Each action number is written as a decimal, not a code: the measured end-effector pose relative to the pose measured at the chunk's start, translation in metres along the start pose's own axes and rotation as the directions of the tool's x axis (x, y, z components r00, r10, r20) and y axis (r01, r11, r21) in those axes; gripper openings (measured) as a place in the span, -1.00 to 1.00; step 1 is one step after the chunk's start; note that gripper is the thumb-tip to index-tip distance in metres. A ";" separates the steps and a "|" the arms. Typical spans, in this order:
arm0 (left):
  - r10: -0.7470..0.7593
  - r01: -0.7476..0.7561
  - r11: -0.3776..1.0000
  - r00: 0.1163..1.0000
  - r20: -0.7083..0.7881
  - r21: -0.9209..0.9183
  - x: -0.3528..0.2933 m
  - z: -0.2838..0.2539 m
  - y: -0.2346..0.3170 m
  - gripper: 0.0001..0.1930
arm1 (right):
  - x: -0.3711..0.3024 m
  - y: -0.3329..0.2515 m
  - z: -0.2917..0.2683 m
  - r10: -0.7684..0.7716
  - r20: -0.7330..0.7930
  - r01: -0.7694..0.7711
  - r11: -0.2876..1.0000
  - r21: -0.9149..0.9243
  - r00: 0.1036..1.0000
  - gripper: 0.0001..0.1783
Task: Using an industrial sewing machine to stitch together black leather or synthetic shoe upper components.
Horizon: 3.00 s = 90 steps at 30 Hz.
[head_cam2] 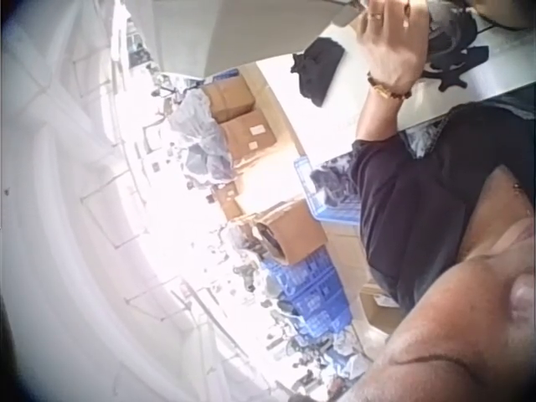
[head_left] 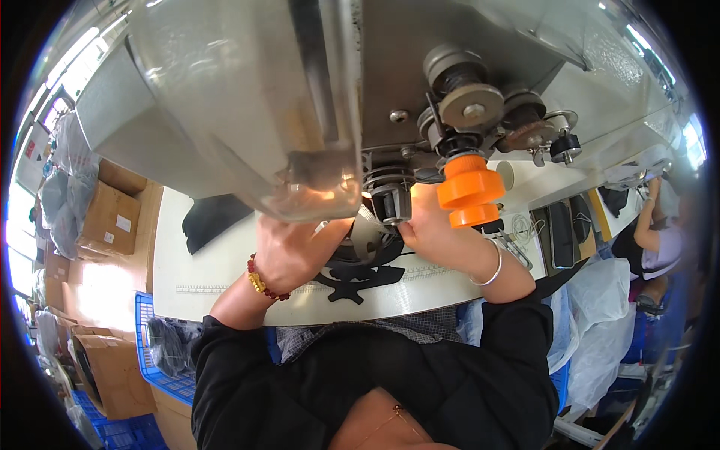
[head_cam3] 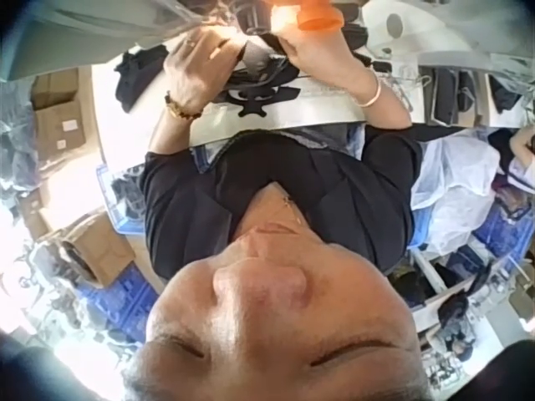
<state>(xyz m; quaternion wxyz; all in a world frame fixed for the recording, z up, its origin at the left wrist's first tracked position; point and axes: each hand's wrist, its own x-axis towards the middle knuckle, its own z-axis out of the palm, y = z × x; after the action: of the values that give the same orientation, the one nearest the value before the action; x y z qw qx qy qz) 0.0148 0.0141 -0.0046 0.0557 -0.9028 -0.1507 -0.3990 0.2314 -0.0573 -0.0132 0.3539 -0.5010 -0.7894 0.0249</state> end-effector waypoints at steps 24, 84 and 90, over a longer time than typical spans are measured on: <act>-0.013 0.005 0.997 0.993 0.114 0.073 -0.005 -0.019 0.012 -0.65 | -0.010 -0.023 -0.002 0.035 0.079 -0.025 0.992 -0.122 0.996 -0.96; -0.093 0.088 0.993 0.994 0.064 0.076 -0.023 -0.003 0.002 -0.68 | 0.007 -0.002 0.015 -0.399 -0.138 0.363 0.904 -0.226 0.907 -0.82; -0.131 0.123 0.990 0.985 0.117 0.066 -0.020 -0.002 0.001 -0.65 | 0.005 0.004 0.024 -0.321 -0.171 0.292 0.940 -0.175 0.932 -0.78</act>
<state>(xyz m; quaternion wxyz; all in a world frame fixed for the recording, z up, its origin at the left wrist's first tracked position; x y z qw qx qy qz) 0.0009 0.0086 -0.0177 0.0472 -0.9119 -0.2226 -0.3417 0.2195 -0.0439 -0.0301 0.3918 -0.3962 -0.8188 -0.1383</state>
